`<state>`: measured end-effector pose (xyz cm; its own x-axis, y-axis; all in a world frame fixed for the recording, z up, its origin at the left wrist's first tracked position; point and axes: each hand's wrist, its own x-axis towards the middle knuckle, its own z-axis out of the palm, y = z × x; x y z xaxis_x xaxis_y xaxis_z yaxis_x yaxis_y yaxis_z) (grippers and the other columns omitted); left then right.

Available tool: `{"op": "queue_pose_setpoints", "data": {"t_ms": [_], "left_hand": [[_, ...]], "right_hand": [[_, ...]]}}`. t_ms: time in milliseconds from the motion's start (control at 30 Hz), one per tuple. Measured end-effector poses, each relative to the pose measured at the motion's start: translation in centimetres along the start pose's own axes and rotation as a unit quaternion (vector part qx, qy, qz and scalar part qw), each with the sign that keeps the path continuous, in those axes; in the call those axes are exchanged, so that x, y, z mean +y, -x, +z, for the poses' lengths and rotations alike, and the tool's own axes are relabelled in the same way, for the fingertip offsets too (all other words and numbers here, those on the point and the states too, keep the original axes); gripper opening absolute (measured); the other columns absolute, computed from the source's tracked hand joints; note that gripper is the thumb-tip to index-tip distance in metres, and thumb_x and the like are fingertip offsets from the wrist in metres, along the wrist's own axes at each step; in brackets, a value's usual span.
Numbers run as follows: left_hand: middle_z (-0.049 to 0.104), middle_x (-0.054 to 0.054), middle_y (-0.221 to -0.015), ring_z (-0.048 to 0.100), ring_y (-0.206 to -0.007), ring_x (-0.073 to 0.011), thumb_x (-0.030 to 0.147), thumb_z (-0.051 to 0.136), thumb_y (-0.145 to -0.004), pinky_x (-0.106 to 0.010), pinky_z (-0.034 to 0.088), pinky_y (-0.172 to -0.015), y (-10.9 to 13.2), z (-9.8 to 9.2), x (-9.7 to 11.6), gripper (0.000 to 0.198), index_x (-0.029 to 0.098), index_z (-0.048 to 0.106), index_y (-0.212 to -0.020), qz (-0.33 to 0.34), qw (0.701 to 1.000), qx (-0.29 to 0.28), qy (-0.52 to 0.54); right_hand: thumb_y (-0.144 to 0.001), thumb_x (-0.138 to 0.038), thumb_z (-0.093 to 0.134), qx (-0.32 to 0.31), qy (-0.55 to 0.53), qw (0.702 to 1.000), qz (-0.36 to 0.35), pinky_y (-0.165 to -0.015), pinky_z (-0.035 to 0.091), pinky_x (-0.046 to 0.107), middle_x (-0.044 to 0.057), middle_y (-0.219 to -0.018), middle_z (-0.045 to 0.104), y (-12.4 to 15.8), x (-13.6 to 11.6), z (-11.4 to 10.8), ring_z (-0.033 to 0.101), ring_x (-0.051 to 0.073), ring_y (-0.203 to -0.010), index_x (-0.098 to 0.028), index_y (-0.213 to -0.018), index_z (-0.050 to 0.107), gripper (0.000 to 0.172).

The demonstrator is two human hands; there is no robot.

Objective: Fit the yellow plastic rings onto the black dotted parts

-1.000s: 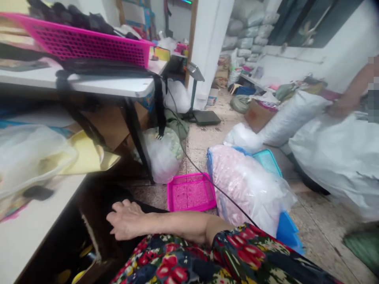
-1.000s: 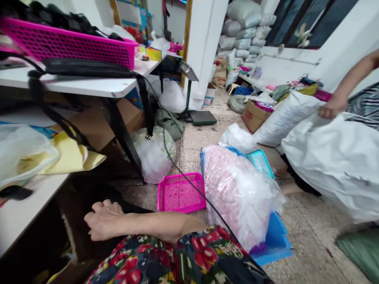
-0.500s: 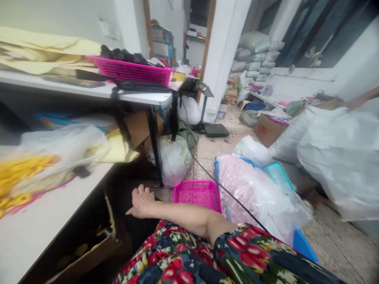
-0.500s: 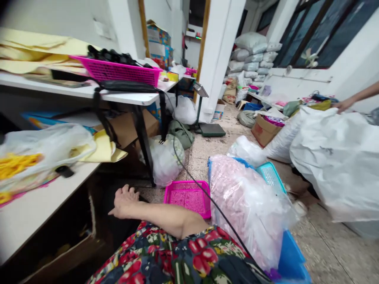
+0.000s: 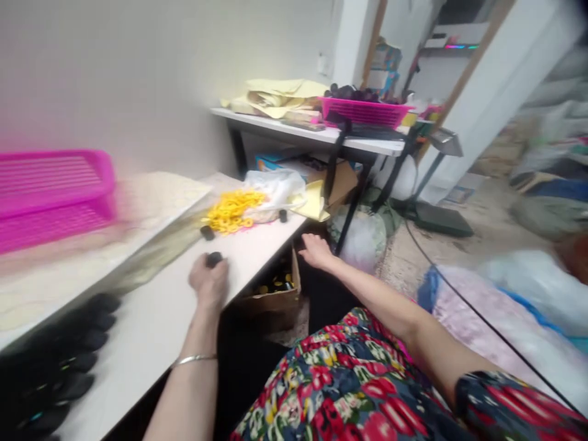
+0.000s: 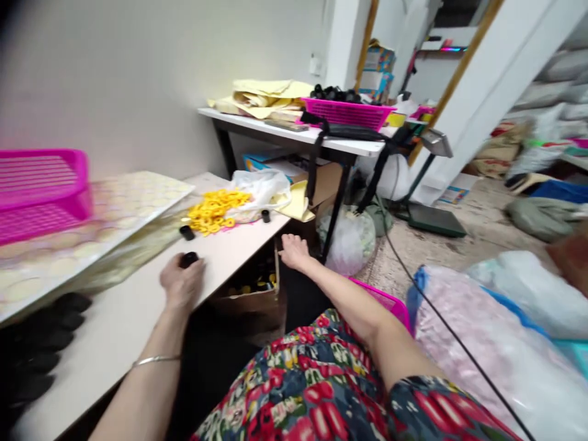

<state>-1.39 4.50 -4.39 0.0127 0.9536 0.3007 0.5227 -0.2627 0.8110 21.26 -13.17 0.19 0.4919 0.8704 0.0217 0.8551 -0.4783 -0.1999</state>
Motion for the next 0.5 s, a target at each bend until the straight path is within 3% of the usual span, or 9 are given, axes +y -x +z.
{"op": "queue_pose_setpoints", "data": {"t_ms": [100,267,500], "left_hand": [[0.065,-0.004,-0.087,0.059,-0.083,-0.0213,0.042,0.059,-0.065,-0.034,0.046,-0.081,0.4,-0.4,0.0,0.042,0.017,0.063,-0.098,0.012,0.999,-0.032,-0.018],[0.066,-0.007,-0.094,0.06,-0.089,-0.023,0.039,0.057,-0.066,-0.034,0.044,-0.084,0.6,-0.8,0.1,0.041,0.017,0.063,-0.1,0.017,0.999,-0.04,-0.023],[0.067,-0.004,-0.089,0.061,-0.085,-0.0206,0.038,0.062,-0.063,-0.03,0.046,-0.078,0.6,-0.6,-0.2,0.036,0.02,0.064,-0.094,-0.014,0.997,-0.069,0.0]], "right_hand": [[-0.085,-0.027,0.05,-0.005,-0.009,1.0,-0.02,-0.081,0.037,0.035,0.011,-0.112,0.055,-0.5,0.1,0.3,0.047,0.023,-0.103,-0.016,-0.113,0.048,0.03],[-0.084,-0.021,0.048,-0.007,-0.017,0.999,-0.041,-0.072,0.037,0.029,0.009,-0.099,0.06,-1.2,-0.7,0.5,0.052,0.019,-0.093,-0.016,-0.101,0.057,0.02],[-0.084,-0.021,0.045,0.025,-0.062,0.991,-0.118,-0.074,0.039,0.026,0.006,-0.102,0.058,-5.9,-6.1,0.4,0.055,0.016,-0.087,-0.017,-0.101,0.06,0.023]]}}
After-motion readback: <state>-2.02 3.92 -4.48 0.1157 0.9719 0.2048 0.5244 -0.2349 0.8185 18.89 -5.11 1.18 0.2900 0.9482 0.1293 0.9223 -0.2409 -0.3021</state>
